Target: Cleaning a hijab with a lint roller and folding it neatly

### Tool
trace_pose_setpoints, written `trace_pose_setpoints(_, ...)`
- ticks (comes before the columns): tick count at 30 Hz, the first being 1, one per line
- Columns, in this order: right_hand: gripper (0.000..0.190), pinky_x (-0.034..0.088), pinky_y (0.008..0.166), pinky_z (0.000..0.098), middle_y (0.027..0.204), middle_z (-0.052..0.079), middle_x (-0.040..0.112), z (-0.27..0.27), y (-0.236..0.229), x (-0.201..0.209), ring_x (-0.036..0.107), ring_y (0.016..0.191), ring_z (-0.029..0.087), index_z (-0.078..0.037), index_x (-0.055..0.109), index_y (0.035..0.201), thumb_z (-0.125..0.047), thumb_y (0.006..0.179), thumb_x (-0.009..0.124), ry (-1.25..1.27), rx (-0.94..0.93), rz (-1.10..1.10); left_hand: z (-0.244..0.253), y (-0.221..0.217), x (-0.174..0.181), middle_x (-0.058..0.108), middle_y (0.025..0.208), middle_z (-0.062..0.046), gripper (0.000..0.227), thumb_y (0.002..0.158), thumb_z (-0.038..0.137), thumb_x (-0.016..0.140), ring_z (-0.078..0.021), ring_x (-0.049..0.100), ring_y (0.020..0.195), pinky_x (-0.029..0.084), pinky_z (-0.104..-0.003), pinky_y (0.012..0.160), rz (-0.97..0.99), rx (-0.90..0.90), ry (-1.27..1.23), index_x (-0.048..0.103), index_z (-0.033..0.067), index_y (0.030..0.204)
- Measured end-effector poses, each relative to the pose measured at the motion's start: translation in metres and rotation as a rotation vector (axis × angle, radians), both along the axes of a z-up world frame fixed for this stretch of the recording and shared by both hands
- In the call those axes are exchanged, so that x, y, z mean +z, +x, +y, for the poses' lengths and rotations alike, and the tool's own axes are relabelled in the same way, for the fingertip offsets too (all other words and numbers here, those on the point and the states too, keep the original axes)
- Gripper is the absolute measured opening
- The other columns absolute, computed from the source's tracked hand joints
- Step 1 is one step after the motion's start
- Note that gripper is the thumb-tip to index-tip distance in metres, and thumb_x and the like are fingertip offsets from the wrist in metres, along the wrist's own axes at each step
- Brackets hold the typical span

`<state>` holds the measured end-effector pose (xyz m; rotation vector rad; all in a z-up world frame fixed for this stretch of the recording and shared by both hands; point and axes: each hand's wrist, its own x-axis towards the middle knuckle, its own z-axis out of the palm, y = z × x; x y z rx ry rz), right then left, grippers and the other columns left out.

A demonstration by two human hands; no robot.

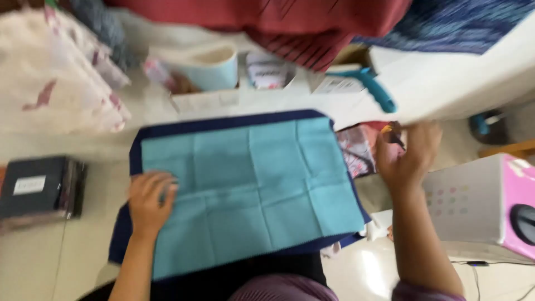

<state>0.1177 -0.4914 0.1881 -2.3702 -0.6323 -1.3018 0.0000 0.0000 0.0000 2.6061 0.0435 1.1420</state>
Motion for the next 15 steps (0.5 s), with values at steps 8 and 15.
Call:
trace_pose_setpoints(8, 0.042, 0.05, 0.087, 0.0433, 0.107, 0.012, 0.067, 0.032, -0.068, -0.134, 0.065, 0.104, 0.035, -0.011, 0.071, 0.116, -0.044, 0.09, 0.076, -0.345, 0.857, 0.79, -0.039, -0.067, 0.004, 0.062, 0.101, 0.001, 0.054, 0.073, 0.063, 0.079, -0.0253, 0.06, 0.1, 0.048, -0.044, 0.084, 0.705, -0.703, 0.37, 0.066, 0.0226, 0.106)
trace_pose_setpoints(15, 0.056, 0.045, 0.086, 0.0408, 0.111, 0.006, 0.059, 0.039, -0.075, -0.156, 0.058, 0.106, 0.03, -0.016, 0.066, 0.119, -0.053, 0.081, 0.081, -0.486, 0.747, 0.744, -0.03, -0.084, 0.024, 0.058, 0.106, -0.007, 0.045, 0.083, 0.043, 0.077, -0.0302, 0.059, 0.096, 0.05, -0.045, 0.081, 0.818, -0.722, 0.452, 0.062, 0.0134, 0.113)
